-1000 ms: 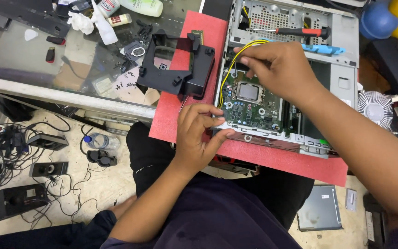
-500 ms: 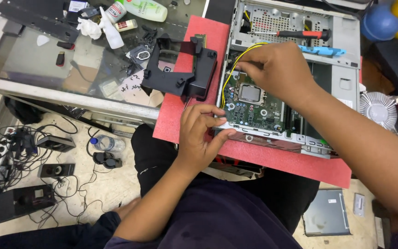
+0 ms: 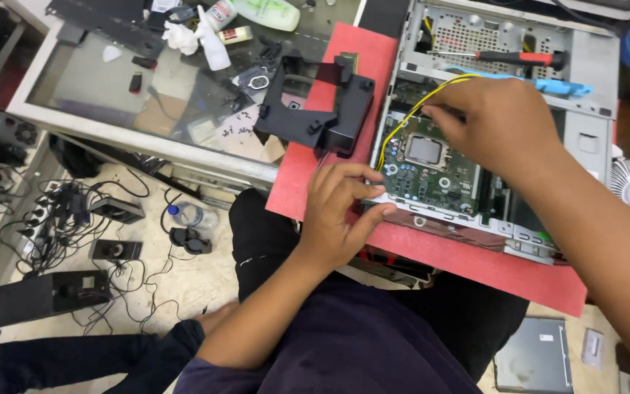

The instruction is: The person cleans the internal components of a desktop computer case using a blue air blower and a white tissue. They blow air onto the motherboard and then wipe various parts, including the CPU socket area and surrounding components, with the tissue.

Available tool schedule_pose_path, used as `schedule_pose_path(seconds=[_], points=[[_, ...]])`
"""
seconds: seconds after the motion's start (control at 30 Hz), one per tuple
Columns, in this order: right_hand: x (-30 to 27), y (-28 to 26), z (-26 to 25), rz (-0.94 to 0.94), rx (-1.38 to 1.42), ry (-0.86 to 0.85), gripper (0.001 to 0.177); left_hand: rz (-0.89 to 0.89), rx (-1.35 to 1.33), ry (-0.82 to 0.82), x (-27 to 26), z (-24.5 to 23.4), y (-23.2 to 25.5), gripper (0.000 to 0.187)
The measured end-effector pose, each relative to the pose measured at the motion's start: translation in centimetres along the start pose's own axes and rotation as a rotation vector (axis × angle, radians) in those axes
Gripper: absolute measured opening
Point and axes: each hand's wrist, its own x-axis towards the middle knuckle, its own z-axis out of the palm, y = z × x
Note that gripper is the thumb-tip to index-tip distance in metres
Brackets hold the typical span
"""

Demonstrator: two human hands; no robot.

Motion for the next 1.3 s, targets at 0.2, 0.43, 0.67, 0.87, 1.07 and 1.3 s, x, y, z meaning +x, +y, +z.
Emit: schedule_pose_path(seconds=[0.2, 0.43, 0.67, 0.87, 1.07, 1.3], points=[[-0.7, 0.3, 0.2, -0.05, 0.012, 0.074, 0.011, -0.006, -0.025, 0.03, -0.6, 0.5, -0.2, 0.019], [-0.9, 0.2, -0.2, -0.112, 0.007, 0.134, 0.009, 0.02, -0.053, 0.032, -0.7, 0.8, -0.5, 0.019], [-1.0, -0.5, 0.1, -0.003, 0.125, 0.184, 0.004, 0.037, -0.093, 0.068, -0.6, 0.8, -1.2, 0.02], [-0.9, -0.5, 0.3, -0.065, 0.037, 0.232, 0.006, 0.036, -0.081, 0.058, -0.8, 0.8, -1.4, 0.019], [-1.0, -0.5, 0.0, -0.12, -0.065, 0.221, 0.014, 0.02, -0.051, 0.002, -0.3, -0.9, -0.4, 0.028], [-0.8, -0.7, 0.8, -0.179, -0.148, 0.28, 0.017, 0.184, 0.24, 0.163, 3.6, -9.7, -4.5, 0.033]])
